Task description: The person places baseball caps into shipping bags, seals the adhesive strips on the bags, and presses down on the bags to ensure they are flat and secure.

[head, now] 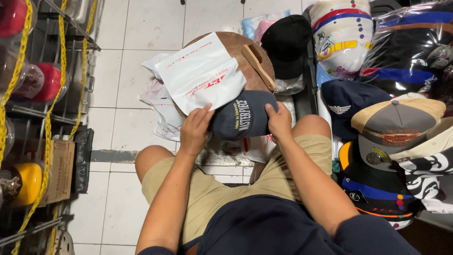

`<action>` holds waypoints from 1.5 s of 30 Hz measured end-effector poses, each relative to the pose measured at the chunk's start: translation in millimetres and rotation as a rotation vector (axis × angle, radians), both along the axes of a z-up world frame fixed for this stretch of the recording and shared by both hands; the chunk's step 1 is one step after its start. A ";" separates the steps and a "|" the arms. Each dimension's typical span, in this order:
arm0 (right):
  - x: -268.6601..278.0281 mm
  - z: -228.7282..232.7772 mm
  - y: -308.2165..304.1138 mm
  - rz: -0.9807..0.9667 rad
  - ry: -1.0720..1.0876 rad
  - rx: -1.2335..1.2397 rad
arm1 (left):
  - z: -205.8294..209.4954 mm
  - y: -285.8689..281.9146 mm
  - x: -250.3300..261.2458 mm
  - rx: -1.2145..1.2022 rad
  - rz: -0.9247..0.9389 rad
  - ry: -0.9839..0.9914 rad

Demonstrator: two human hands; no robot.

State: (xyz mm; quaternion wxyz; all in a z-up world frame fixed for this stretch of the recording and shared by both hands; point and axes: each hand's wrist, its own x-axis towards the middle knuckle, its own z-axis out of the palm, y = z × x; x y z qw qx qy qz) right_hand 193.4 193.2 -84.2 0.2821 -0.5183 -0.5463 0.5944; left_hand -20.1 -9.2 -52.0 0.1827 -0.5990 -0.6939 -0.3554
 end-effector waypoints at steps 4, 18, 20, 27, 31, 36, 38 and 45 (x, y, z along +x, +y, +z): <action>-7.4 0.8 -8.8 -0.123 0.074 -0.113 | 1.2 -1.0 3.7 0.053 -0.027 0.102; -24.0 42.1 -21.4 0.151 0.206 -0.278 | -41.1 14.3 7.6 -0.099 0.717 -0.921; -32.9 47.0 -15.4 0.143 0.215 -0.275 | -26.0 10.6 11.2 -0.116 0.635 -0.786; -53.6 1.8 18.2 -0.121 0.378 -0.416 | -17.8 8.2 14.8 -0.159 0.587 -0.919; -65.7 -23.1 14.7 -0.360 0.522 -0.700 | 1.5 16.8 28.3 -0.084 0.608 -0.946; -76.3 13.0 -17.7 -0.462 0.592 -0.759 | -5.0 23.1 19.2 -0.083 0.692 -0.988; -78.4 15.0 -32.1 -0.472 0.592 -0.712 | -10.8 28.7 17.0 -0.106 0.707 -0.998; -79.2 0.1 -77.9 -0.384 0.643 -0.415 | -25.5 40.4 34.3 -0.129 0.777 -1.086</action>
